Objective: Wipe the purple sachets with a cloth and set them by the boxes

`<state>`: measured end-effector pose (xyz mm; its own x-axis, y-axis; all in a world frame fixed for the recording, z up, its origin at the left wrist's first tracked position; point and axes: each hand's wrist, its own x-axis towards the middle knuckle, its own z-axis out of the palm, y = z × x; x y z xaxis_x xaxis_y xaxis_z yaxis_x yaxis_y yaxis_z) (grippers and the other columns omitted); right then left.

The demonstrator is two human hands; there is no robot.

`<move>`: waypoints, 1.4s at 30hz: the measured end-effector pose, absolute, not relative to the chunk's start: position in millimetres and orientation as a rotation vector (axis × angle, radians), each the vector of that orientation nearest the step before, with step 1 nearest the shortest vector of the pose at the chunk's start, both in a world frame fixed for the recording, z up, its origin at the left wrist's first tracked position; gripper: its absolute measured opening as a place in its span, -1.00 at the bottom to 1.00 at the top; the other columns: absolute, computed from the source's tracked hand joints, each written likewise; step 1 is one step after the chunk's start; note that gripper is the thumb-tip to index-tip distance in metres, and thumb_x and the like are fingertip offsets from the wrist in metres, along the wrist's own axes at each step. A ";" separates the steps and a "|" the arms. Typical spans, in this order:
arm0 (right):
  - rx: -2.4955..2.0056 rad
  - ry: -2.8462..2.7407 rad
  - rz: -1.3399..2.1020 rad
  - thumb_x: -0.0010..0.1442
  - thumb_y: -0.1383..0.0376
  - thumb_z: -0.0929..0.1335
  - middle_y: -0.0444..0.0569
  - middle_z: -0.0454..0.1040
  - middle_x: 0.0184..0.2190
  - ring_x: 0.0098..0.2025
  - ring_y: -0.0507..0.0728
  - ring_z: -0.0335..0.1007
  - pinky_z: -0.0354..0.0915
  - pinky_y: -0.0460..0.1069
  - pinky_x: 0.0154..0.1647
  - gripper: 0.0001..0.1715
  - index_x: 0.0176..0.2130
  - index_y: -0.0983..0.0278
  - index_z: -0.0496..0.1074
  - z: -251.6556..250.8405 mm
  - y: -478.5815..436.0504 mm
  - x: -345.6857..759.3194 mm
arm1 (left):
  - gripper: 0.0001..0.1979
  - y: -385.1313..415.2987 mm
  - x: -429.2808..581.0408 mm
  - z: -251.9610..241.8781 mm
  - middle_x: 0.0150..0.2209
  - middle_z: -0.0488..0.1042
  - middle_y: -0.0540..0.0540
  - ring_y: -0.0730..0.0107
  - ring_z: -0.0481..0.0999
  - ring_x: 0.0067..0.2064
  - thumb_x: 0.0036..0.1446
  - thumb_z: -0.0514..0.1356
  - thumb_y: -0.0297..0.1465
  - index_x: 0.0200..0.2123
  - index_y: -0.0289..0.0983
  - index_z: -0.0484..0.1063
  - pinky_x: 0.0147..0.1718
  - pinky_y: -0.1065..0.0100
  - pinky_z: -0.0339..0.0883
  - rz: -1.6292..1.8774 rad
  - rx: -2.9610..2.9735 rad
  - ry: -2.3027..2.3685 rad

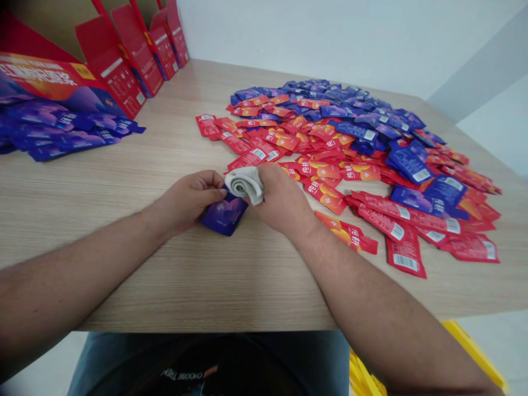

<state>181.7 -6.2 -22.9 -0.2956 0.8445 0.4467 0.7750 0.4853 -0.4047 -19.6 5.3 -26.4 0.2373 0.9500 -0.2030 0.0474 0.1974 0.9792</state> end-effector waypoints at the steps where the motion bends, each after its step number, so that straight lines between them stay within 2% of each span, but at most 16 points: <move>1: -1.342 -2.088 0.135 0.20 0.18 0.40 0.05 0.55 -0.22 -0.14 0.26 0.47 0.34 0.09 -0.18 -0.77 -0.15 0.23 0.46 -22.9 -4.6 182.9 | -0.87 4.8 -20.2 -25.8 -0.54 0.41 0.03 0.50 0.29 -0.55 -0.03 0.28 -0.47 -0.43 -0.24 0.35 -0.53 0.42 0.11 0.844 1.206 1.142; 4: -1.339 -2.101 0.188 0.21 0.20 0.39 0.06 0.57 -0.17 -0.10 0.27 0.47 0.35 0.12 -0.11 -0.76 -0.12 0.22 0.47 -22.0 -1.6 185.6 | -0.89 3.1 -22.5 -23.5 -0.55 0.38 0.05 0.54 0.25 -0.57 0.00 0.27 -0.42 -0.43 -0.25 0.36 -0.56 0.43 0.04 0.757 1.308 1.169; 7: -1.352 -2.123 0.185 0.19 0.18 0.40 0.08 0.56 -0.19 -0.10 0.30 0.47 0.36 0.13 -0.14 -0.77 -0.15 0.23 0.47 -19.1 -2.1 186.3 | -0.91 2.5 -23.8 -23.1 -0.55 0.38 0.06 0.56 0.24 -0.57 0.00 0.27 -0.40 -0.43 -0.26 0.39 -0.57 0.44 0.03 0.745 1.348 1.174; 11: -1.359 -2.082 0.187 0.20 0.18 0.39 0.08 0.57 -0.17 -0.11 0.29 0.48 0.36 0.14 -0.13 -0.74 -0.12 0.24 0.47 -16.7 -5.5 184.2 | -0.92 2.8 -22.9 -24.1 -0.56 0.40 0.05 0.54 0.27 -0.58 -0.01 0.26 -0.40 -0.43 -0.26 0.41 -0.57 0.44 0.06 0.765 1.303 1.189; 17: -1.306 -2.192 0.292 0.19 0.14 0.41 0.08 0.57 -0.19 -0.13 0.28 0.48 0.36 0.11 -0.16 -0.71 -0.14 0.25 0.47 -19.0 -11.2 178.0 | -0.89 0.8 -18.6 -19.2 -0.52 0.45 0.03 0.51 0.36 -0.53 -0.09 0.30 -0.47 -0.45 -0.28 0.41 -0.51 0.43 0.20 0.862 1.091 1.147; 21: -1.339 -2.113 0.200 0.22 0.19 0.38 0.10 0.56 -0.15 -0.11 0.28 0.47 0.35 0.13 -0.10 -0.74 -0.11 0.24 0.47 -17.6 -9.3 179.6 | -0.89 -0.7 -18.2 -18.5 -0.56 0.39 0.07 0.55 0.30 -0.57 -0.08 0.29 -0.49 -0.47 -0.27 0.38 -0.54 0.46 0.15 0.855 1.107 1.105; 26: -1.279 -2.200 0.286 0.18 0.14 0.41 0.10 0.55 -0.19 -0.12 0.28 0.48 0.36 0.12 -0.14 -0.71 -0.14 0.26 0.46 -19.0 -9.4 178.8 | -0.85 0.2 -19.1 -20.4 -0.53 0.42 0.06 0.53 0.35 -0.52 -0.10 0.31 -0.50 -0.47 -0.28 0.37 -0.50 0.46 0.21 0.880 1.093 1.063; 30: -1.313 -2.108 0.253 0.22 0.18 0.39 0.11 0.57 -0.11 -0.04 0.29 0.47 0.35 0.14 -0.03 -0.70 -0.07 0.26 0.48 -21.4 -5.9 180.6 | -0.86 1.1 -19.9 -21.1 -0.55 0.37 0.08 0.55 0.30 -0.55 -0.08 0.29 -0.49 -0.46 -0.27 0.36 -0.54 0.47 0.14 0.892 1.113 1.071; 34: -1.264 -2.193 0.290 0.20 0.15 0.42 0.07 0.57 -0.17 -0.10 0.27 0.49 0.37 0.12 -0.11 -0.71 -0.12 0.24 0.47 -21.7 -6.6 180.1 | -0.85 1.3 -20.1 -21.9 -0.52 0.42 0.06 0.53 0.35 -0.51 -0.09 0.30 -0.50 -0.46 -0.27 0.36 -0.48 0.45 0.22 0.900 1.134 1.035; 39: -1.260 -2.118 0.226 0.25 0.19 0.38 0.09 0.58 -0.11 -0.03 0.28 0.48 0.36 0.14 0.00 -0.72 -0.07 0.25 0.49 -22.9 -3.9 181.7 | -0.85 0.3 -20.3 -20.8 -0.56 0.37 0.08 0.57 0.28 -0.56 -0.08 0.29 -0.49 -0.47 -0.27 0.34 -0.55 0.48 0.12 0.912 1.137 1.062; 42: -1.247 -2.174 0.260 0.22 0.15 0.40 0.09 0.58 -0.15 -0.08 0.28 0.49 0.38 0.13 -0.07 -0.70 -0.09 0.25 0.49 -23.6 -4.5 180.8 | -0.84 0.3 -20.4 -19.9 -0.53 0.41 0.06 0.54 0.34 -0.52 -0.09 0.30 -0.49 -0.47 -0.27 0.33 -0.51 0.47 0.19 0.901 1.173 1.046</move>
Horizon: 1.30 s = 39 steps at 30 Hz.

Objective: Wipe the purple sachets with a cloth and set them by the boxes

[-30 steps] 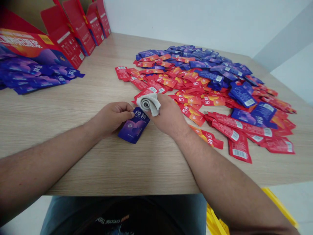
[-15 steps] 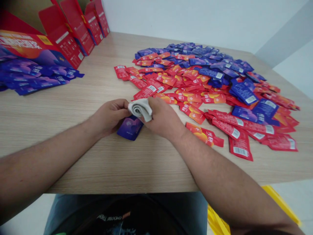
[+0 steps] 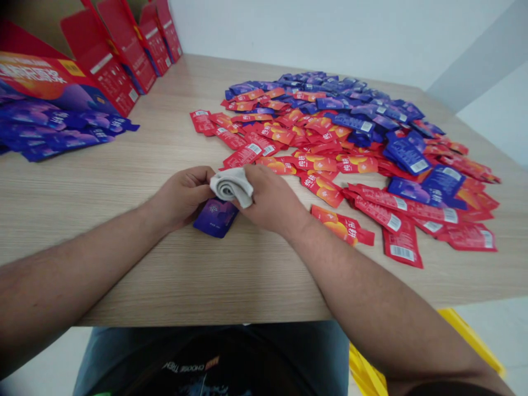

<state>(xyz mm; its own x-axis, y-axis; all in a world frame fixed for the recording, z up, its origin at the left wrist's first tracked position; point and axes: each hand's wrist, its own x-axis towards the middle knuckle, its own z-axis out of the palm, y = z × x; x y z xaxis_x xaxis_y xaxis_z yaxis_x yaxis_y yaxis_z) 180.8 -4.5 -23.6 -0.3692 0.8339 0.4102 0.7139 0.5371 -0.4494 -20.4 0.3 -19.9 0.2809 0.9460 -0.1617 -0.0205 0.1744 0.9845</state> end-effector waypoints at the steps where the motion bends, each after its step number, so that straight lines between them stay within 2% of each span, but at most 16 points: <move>1: -1.245 -2.185 0.271 0.21 0.14 0.41 0.09 0.58 -0.16 -0.10 0.28 0.49 0.38 0.13 -0.08 -0.69 -0.10 0.25 0.49 -24.1 -4.5 180.5 | -0.84 0.4 -20.3 -19.8 -0.52 0.41 0.06 0.54 0.34 -0.51 -0.09 0.30 -0.50 -0.47 -0.27 0.34 -0.50 0.47 0.20 0.898 1.181 1.049; 6: -1.253 -2.107 0.262 0.25 0.15 0.38 0.11 0.58 -0.10 -0.05 0.28 0.48 0.37 0.15 0.00 -0.69 -0.07 0.26 0.50 -26.4 -1.3 181.5 | -0.87 0.3 -19.9 -18.9 -0.57 0.34 0.09 0.57 0.26 -0.57 -0.05 0.26 -0.49 -0.46 -0.26 0.33 -0.56 0.48 0.11 0.888 1.165 1.118; 10: -1.256 -2.167 0.316 0.22 0.11 0.40 0.09 0.59 -0.13 -0.08 0.27 0.50 0.39 0.14 -0.04 -0.67 -0.09 0.24 0.50 -25.9 -1.8 181.2 | -0.84 -0.4 -20.3 -18.0 -0.52 0.39 0.06 0.55 0.32 -0.51 -0.09 0.30 -0.49 -0.47 -0.27 0.33 -0.51 0.47 0.18 0.885 1.213 1.090; 14: -1.310 -2.089 0.274 0.25 0.15 0.39 0.08 0.59 -0.08 -0.04 0.27 0.49 0.38 0.14 -0.01 -0.70 -0.05 0.22 0.49 -25.4 -1.3 182.0 | -0.86 -0.7 -20.4 -17.2 -0.57 0.34 0.08 0.56 0.23 -0.58 -0.06 0.27 -0.46 -0.46 -0.25 0.32 -0.58 0.47 0.09 0.874 1.177 1.148; 19: -1.248 -2.177 0.323 0.21 0.14 0.41 0.08 0.59 -0.12 -0.07 0.27 0.49 0.39 0.13 -0.06 -0.68 -0.08 0.24 0.48 -25.9 -3.9 179.9 | -0.85 -0.9 -19.2 -15.8 -0.52 0.41 0.05 0.54 0.33 -0.51 -0.09 0.29 -0.49 -0.48 -0.27 0.33 -0.50 0.47 0.20 0.889 1.210 1.096; 23: -1.270 -2.108 0.292 0.25 0.15 0.38 0.10 0.58 -0.09 -0.03 0.27 0.48 0.37 0.14 0.00 -0.69 -0.05 0.25 0.48 -26.2 -3.0 179.9 | -0.87 -0.8 -18.4 -14.6 -0.57 0.35 0.09 0.57 0.24 -0.57 -0.07 0.26 -0.50 -0.47 -0.26 0.33 -0.56 0.48 0.13 0.888 1.160 1.146; 28: -1.232 -2.205 0.339 0.21 0.14 0.41 0.11 0.59 -0.14 -0.09 0.28 0.50 0.39 0.13 -0.09 -0.67 -0.09 0.28 0.49 -25.1 -3.3 180.1 | -0.86 -0.8 -18.6 -14.9 -0.53 0.40 0.06 0.55 0.32 -0.53 -0.10 0.28 -0.51 -0.47 -0.27 0.33 -0.52 0.48 0.20 0.888 1.198 1.100; 33: -1.266 -2.114 0.286 0.26 0.16 0.38 0.08 0.59 -0.07 -0.02 0.27 0.49 0.37 0.13 -0.01 -0.71 -0.06 0.23 0.49 -25.4 -1.3 181.5 | -0.86 -1.0 -18.9 -14.9 -0.57 0.35 0.08 0.57 0.25 -0.57 -0.08 0.26 -0.50 -0.47 -0.26 0.32 -0.57 0.48 0.13 0.892 1.156 1.146; 37: -1.241 -2.193 0.377 0.24 0.12 0.40 0.05 0.60 -0.13 -0.09 0.25 0.51 0.39 0.11 -0.09 -0.71 -0.09 0.22 0.49 -25.6 -2.3 180.7 | -0.86 -0.7 -18.7 -15.8 -0.54 0.38 0.06 0.56 0.30 -0.53 -0.10 0.27 -0.50 -0.47 -0.27 0.34 -0.52 0.48 0.19 0.894 1.198 1.133; 39: -1.271 -2.152 0.360 0.25 0.12 0.40 0.05 0.60 -0.13 -0.08 0.25 0.51 0.39 0.12 -0.07 -0.70 -0.08 0.21 0.48 -26.2 -1.9 181.0 | -0.86 -0.3 -18.5 -16.0 -0.55 0.36 0.07 0.56 0.28 -0.55 -0.09 0.27 -0.49 -0.48 -0.26 0.33 -0.54 0.48 0.16 0.895 1.183 1.150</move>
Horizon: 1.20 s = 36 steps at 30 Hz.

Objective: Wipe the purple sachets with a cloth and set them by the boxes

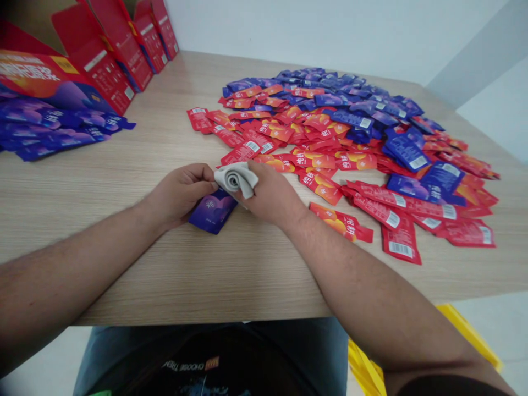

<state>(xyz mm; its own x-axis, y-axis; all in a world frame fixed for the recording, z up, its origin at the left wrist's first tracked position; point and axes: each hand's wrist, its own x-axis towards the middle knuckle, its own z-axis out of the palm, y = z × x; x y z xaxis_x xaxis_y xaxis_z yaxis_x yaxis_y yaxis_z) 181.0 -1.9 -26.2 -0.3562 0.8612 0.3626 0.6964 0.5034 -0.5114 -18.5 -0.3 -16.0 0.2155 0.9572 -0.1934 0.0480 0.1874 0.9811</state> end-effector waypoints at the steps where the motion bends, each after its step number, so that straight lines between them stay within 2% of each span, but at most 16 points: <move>1: -1.284 -2.124 0.335 0.25 0.13 0.40 0.06 0.60 -0.11 -0.06 0.26 0.50 0.38 0.13 -0.04 -0.71 -0.07 0.22 0.48 -26.4 -1.7 181.2 | -0.86 0.0 -18.5 -16.0 -0.56 0.36 0.07 0.57 0.26 -0.56 -0.09 0.27 -0.49 -0.48 -0.26 0.32 -0.56 0.48 0.14 0.898 1.171 1.157; 3: -1.278 -2.117 0.305 0.25 0.14 0.39 0.08 0.59 -0.08 -0.01 0.27 0.49 0.37 0.14 0.01 -0.70 -0.06 0.22 0.48 -26.1 -2.2 181.2 | -0.86 0.2 -18.4 -15.8 -0.56 0.36 0.07 0.57 0.25 -0.56 -0.09 0.26 -0.49 -0.48 -0.26 0.32 -0.56 0.47 0.13 0.911 1.162 1.153; 7: -1.243 -2.196 0.356 0.23 0.12 0.40 0.07 0.59 -0.14 -0.07 0.26 0.51 0.39 0.11 -0.07 -0.67 -0.07 0.24 0.49 -26.0 -3.8 180.1 | -0.86 -0.3 -18.4 -15.1 -0.54 0.39 0.06 0.55 0.31 -0.52 -0.10 0.27 -0.51 -0.48 -0.27 0.34 -0.51 0.47 0.20 0.909 1.190 1.124; 11: -1.273 -2.113 0.288 0.25 0.16 0.38 0.08 0.59 -0.08 -0.03 0.26 0.49 0.38 0.13 0.01 -0.69 -0.05 0.23 0.49 -26.4 -3.0 180.1 | -0.87 -1.3 -17.7 -14.2 -0.56 0.35 0.08 0.56 0.25 -0.57 -0.07 0.26 -0.49 -0.47 -0.26 0.33 -0.55 0.47 0.14 0.898 1.157 1.171; 16: -1.272 -2.208 0.333 0.24 0.14 0.39 0.08 0.60 -0.11 -0.06 0.28 0.50 0.39 0.14 -0.04 -0.68 -0.06 0.23 0.49 -23.1 -6.2 179.2 | -0.85 -0.1 -17.6 -18.3 -0.51 0.42 0.04 0.54 0.31 -0.52 -0.07 0.30 -0.45 -0.44 -0.26 0.36 -0.50 0.45 0.21 0.893 1.186 1.143; 20: -1.307 -2.138 0.301 0.26 0.13 0.39 0.07 0.59 -0.08 -0.02 0.29 0.49 0.39 0.16 -0.01 -0.70 -0.05 0.21 0.50 -24.2 0.5 186.0 | -0.87 2.6 -19.5 -24.6 -0.54 0.36 0.07 0.56 0.25 -0.55 -0.01 0.30 -0.41 -0.43 -0.25 0.37 -0.53 0.46 0.12 0.880 1.214 1.129; 26: -1.364 -2.188 0.225 0.25 0.13 0.39 0.10 0.58 -0.10 -0.04 0.32 0.48 0.38 0.18 -0.06 -0.72 -0.09 0.22 0.48 -24.3 3.5 189.3 | -0.89 3.2 -20.4 -26.5 -0.55 0.37 0.04 0.56 0.24 -0.56 0.04 0.30 -0.39 -0.44 -0.27 0.42 -0.55 0.45 0.07 0.847 1.233 1.155; 33: -1.204 -2.414 0.315 0.17 0.22 0.40 0.06 0.54 -0.19 -0.12 0.26 0.46 0.35 0.09 -0.17 -0.75 -0.13 0.24 0.43 -16.6 -20.5 171.8 | -0.83 3.6 -18.7 -23.7 -0.56 0.41 0.02 0.49 0.32 -0.56 -0.01 0.36 -0.38 -0.45 -0.25 0.41 -0.55 0.42 0.17 0.847 1.112 1.198; 36: -1.129 -2.489 0.335 0.18 0.25 0.38 0.06 0.54 -0.16 -0.10 0.23 0.45 0.34 0.07 -0.14 -0.75 -0.11 0.25 0.43 -17.2 -22.1 171.8 | -0.85 5.1 -18.4 -24.3 -0.58 0.37 0.04 0.51 0.29 -0.57 0.05 0.32 -0.38 -0.44 -0.23 0.38 -0.57 0.43 0.12 0.869 1.142 1.231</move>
<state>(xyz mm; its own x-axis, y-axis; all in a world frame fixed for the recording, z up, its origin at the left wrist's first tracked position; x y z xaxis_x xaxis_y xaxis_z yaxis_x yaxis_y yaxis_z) 171.8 -22.1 -17.2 -0.6021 0.7596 0.2458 0.6675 0.6479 -0.3670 -18.4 5.1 -24.3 0.1652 0.9532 -0.2533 0.0807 0.2429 0.9667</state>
